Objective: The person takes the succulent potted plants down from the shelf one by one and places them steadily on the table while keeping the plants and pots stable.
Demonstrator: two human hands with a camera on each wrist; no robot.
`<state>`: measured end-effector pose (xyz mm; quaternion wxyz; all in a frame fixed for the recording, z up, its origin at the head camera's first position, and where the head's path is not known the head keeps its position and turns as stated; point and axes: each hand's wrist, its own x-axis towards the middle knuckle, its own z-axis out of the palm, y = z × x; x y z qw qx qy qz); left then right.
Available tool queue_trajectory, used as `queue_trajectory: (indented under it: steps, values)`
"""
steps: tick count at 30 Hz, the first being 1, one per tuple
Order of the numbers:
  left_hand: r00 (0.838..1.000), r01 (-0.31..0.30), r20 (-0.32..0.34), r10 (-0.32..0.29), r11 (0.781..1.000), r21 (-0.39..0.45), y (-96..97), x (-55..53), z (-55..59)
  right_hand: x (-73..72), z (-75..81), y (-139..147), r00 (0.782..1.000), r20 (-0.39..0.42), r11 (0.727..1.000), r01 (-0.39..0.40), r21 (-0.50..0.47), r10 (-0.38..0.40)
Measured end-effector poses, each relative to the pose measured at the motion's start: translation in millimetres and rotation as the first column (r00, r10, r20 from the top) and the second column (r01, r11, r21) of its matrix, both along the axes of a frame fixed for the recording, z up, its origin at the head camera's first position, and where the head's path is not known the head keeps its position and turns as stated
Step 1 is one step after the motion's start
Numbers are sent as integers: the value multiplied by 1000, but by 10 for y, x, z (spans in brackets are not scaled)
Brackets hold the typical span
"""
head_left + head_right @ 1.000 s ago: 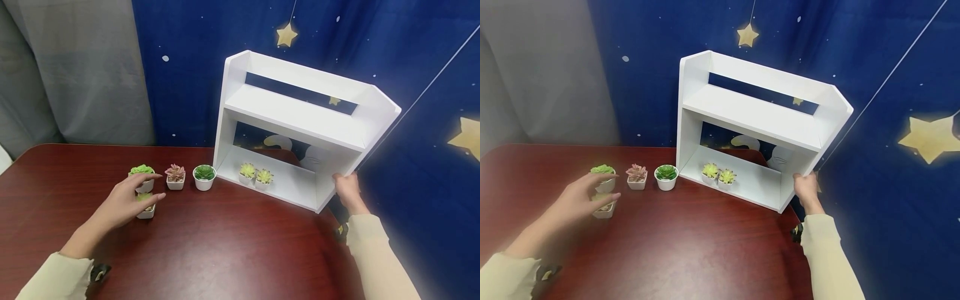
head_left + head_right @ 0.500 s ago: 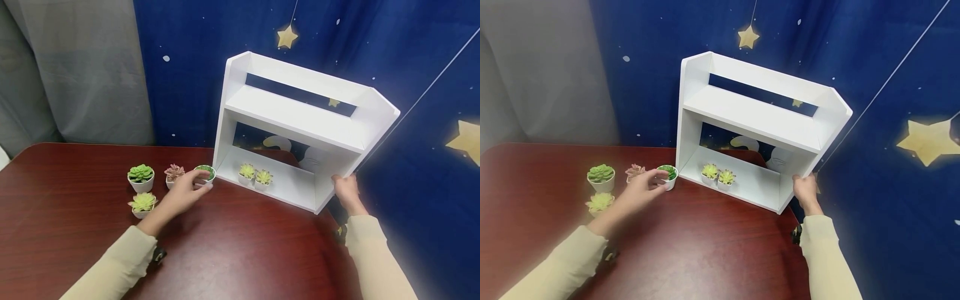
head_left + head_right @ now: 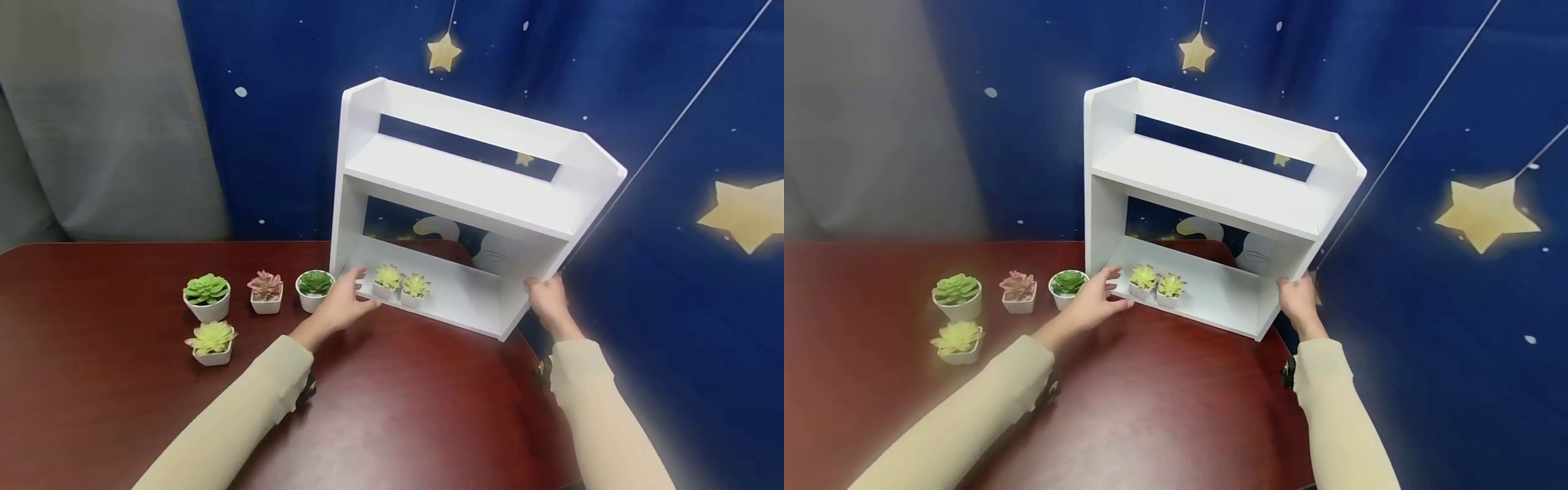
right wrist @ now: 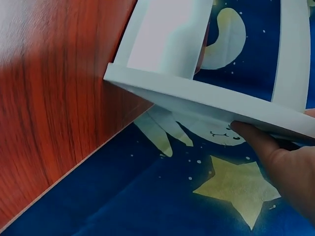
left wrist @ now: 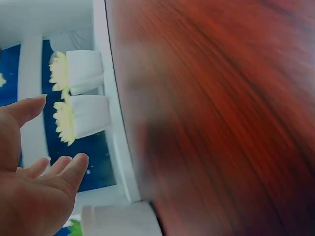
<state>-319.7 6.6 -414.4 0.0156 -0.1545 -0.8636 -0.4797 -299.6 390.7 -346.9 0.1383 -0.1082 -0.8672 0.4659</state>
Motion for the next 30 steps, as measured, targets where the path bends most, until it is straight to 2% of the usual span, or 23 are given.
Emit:
queue_trajectory:
  steps: [3,6,11,17,22,30]
  values:
    - [999,-5,35,6,1000,-27,78,-98,-39,-8,5,1,1000,5,1000,0,0,0]
    - [997,-13,78,13,1000,-9,160,-177,-66,-1,3,8,1000,6,1000,6,2,-6]
    - [991,-52,122,49,998,24,239,-274,-130,3,-9,-5,999,-7,999,-32,14,32]
    - [991,-68,112,70,997,-19,303,-373,-221,-5,-36,7,1000,-16,999,-25,29,25]
    - [987,-113,105,120,991,-65,360,-412,-268,-22,-53,14,1000,1,1000,1,27,-1]
    - [977,-190,88,192,981,-31,490,-414,-296,19,-10,-6,999,12,999,30,28,-30]
